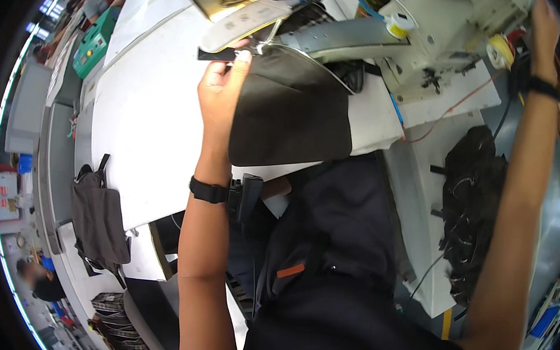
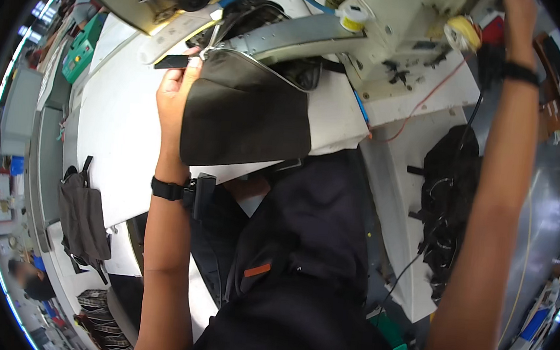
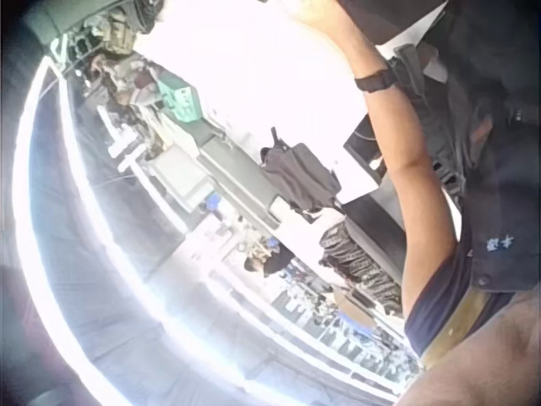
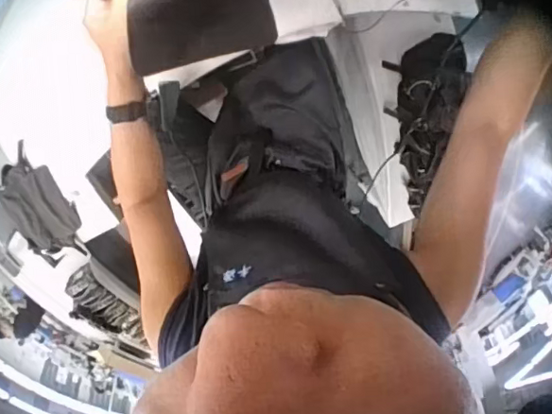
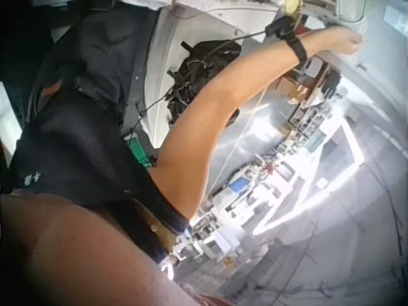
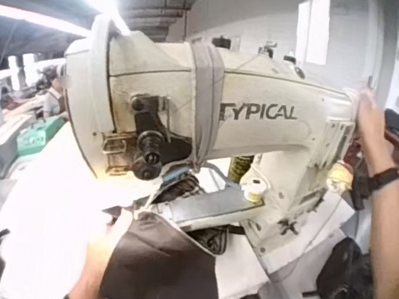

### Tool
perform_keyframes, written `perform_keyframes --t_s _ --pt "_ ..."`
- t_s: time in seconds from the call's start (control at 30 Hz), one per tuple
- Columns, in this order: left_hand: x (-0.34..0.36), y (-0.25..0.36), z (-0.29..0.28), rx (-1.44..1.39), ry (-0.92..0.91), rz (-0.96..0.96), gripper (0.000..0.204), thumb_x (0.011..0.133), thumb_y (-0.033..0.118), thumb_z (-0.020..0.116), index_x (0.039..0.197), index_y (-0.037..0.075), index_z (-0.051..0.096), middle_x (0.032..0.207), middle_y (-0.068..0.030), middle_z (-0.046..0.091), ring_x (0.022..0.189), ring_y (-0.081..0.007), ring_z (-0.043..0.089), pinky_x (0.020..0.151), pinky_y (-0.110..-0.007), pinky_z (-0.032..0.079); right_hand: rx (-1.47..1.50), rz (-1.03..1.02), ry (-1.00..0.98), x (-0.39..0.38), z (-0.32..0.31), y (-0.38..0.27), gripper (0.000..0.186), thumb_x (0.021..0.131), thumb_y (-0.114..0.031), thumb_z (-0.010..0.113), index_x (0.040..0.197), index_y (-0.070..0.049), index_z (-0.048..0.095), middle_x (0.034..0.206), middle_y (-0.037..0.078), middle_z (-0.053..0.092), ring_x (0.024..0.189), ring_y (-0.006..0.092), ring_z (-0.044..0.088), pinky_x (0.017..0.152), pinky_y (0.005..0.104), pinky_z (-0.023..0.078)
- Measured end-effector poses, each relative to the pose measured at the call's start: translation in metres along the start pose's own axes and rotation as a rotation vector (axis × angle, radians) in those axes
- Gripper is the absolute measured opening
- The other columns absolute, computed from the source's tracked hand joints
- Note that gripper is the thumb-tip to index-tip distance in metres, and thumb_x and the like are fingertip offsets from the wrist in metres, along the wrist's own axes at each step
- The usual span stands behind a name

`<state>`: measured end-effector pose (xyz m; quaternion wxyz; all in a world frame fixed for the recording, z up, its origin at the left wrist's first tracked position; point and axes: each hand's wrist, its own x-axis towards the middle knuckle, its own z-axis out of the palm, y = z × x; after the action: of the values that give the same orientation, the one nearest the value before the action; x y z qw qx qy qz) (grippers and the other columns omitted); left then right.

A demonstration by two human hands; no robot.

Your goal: Using an industrial sewing machine to assemble components of a fabric bag.

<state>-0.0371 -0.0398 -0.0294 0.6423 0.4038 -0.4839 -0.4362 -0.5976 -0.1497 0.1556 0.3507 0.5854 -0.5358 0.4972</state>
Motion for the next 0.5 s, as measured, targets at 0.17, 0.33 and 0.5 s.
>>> perform_keyframes --t_s 0.17,0.33,0.5 --pt "-0.001 0.001 0.001 0.031 0.030 -0.039 0.029 0.103 0.015 0.069 0.125 -0.004 0.068 0.117 -0.0051 0.070 0.105 -0.0088 0.064 0.095 -0.024 0.049 0.757 0.780 0.062 -0.066 0.000 -0.009 0.057 0.107 -0.045 0.050 0.130 0.007 0.061 0.117 0.016 0.072 0.106 0.0252 0.070 0.090 0.0362 0.055" --pt "-0.006 0.005 -0.002 0.102 0.038 -0.054 0.024 0.105 0.014 0.066 0.123 -0.002 0.067 0.106 -0.0035 0.069 0.092 -0.0068 0.062 0.083 -0.023 0.049 0.423 0.673 -0.136 -0.022 -0.011 0.016 0.066 0.106 -0.052 0.050 0.134 0.006 0.062 0.124 0.016 0.070 0.107 0.0214 0.067 0.092 0.0354 0.053" --pt "-0.023 0.015 -0.028 0.350 0.073 0.173 0.023 0.106 0.011 0.060 0.122 -0.004 0.066 0.103 -0.0042 0.066 0.087 -0.0071 0.058 0.081 -0.024 0.048 0.148 0.173 -0.399 0.055 -0.002 0.068 0.075 0.103 -0.060 0.050 0.126 0.009 0.067 0.115 0.021 0.074 0.106 0.0222 0.068 0.094 0.0355 0.052"
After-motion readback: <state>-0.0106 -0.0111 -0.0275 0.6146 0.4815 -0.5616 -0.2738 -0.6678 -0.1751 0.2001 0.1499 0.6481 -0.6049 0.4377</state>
